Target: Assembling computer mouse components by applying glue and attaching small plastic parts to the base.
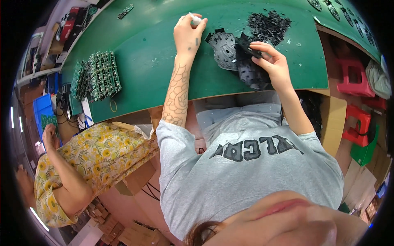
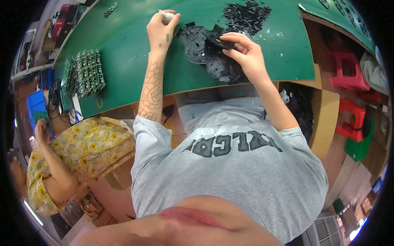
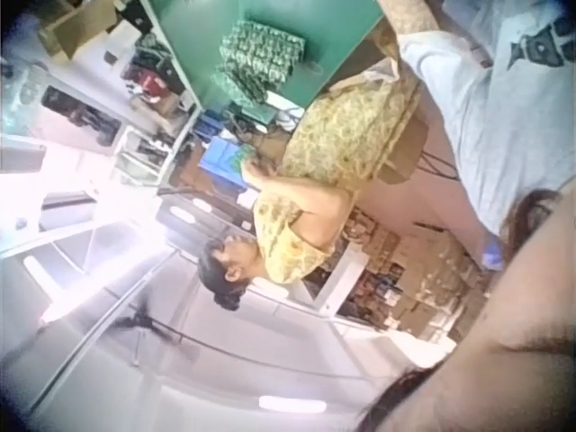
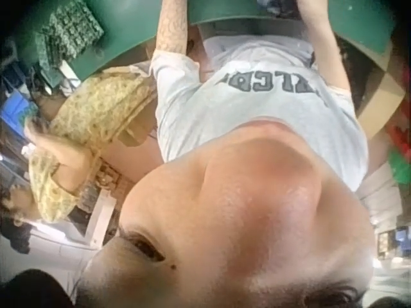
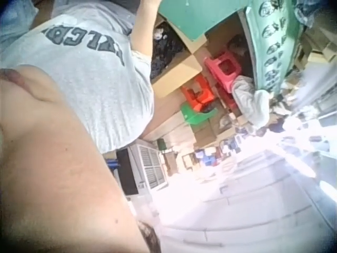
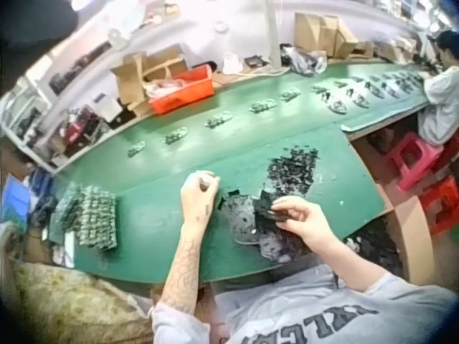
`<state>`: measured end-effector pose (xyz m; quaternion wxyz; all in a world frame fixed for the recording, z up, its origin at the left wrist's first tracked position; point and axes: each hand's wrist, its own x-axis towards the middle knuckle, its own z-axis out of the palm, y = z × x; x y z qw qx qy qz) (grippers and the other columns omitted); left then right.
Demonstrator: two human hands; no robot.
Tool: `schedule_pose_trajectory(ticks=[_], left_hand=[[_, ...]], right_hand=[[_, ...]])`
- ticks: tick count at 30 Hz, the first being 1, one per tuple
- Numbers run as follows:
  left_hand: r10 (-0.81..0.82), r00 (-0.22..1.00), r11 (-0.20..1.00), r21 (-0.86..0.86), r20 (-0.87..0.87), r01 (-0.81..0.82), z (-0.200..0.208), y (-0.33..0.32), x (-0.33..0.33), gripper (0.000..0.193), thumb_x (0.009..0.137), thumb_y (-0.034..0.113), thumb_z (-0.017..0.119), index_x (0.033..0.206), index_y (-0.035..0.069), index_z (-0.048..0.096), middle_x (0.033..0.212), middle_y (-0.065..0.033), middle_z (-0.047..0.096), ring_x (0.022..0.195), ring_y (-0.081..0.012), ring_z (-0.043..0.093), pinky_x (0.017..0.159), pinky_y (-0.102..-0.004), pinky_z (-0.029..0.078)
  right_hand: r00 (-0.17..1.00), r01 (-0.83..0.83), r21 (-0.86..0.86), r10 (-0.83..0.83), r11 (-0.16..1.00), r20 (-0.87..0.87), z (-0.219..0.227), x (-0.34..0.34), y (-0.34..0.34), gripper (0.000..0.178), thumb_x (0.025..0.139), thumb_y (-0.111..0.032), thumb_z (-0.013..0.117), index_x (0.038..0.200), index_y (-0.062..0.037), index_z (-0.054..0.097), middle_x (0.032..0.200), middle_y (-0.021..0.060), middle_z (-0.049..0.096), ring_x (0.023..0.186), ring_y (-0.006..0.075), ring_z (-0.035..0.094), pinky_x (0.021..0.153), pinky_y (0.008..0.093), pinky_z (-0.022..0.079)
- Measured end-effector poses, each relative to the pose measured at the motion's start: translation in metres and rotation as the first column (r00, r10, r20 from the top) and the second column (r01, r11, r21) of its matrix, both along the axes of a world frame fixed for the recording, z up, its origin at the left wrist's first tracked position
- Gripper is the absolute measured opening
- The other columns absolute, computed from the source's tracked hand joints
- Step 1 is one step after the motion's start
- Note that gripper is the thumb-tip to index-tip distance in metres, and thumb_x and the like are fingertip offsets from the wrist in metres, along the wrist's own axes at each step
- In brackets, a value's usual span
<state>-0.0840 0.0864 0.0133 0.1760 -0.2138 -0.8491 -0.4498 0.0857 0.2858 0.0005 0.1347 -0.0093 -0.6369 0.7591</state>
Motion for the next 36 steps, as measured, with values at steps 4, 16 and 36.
schedule_pose_trajectory(ticks=[4,16,36], left_hand=[[-0.059,0.989,0.98,0.197,0.137,0.031,-0.017,0.0,-0.015,0.032,0.077,0.025,0.08,0.096,0.001,0.069,0.087,-0.007,0.067,0.067,-0.0154,0.064,0.064,-0.0296,0.052],[0.132,0.941,0.985,0.064,0.312,-0.16,-0.012,-0.049,0.039,0.053,0.086,0.028,0.072,0.124,-0.006,0.059,0.109,-0.0137,0.063,0.094,-0.0217,0.064,0.084,-0.0337,0.052],[0.367,0.879,0.925,-0.019,0.305,-0.379,0.002,-0.065,0.07,0.05,0.083,0.031,0.069,0.118,-0.002,0.056,0.1,-0.0149,0.061,0.086,-0.0298,0.059,0.083,-0.0397,0.049]], right_hand=[[1.0,-0.004,0.125,0.007,0.992,-0.026,-0.006,-0.011,-0.015,0.029,0.082,0.0,0.065,0.111,-0.0018,0.07,0.121,0.0058,0.059,0.114,0.0158,0.056,0.096,0.0274,0.045],[0.965,0.239,0.675,-0.094,0.698,-0.245,0.0,-0.016,-0.027,0.031,0.076,-0.003,0.066,0.105,-0.0114,0.073,0.119,0.0061,0.065,0.114,0.0283,0.056,0.099,0.0377,0.045],[0.965,0.258,0.934,-0.12,0.246,-0.235,0.005,0.056,0.08,0.038,0.071,0.012,0.054,0.097,-0.0087,0.074,0.124,0.0059,0.063,0.122,0.0307,0.054,0.101,0.0411,0.042]])
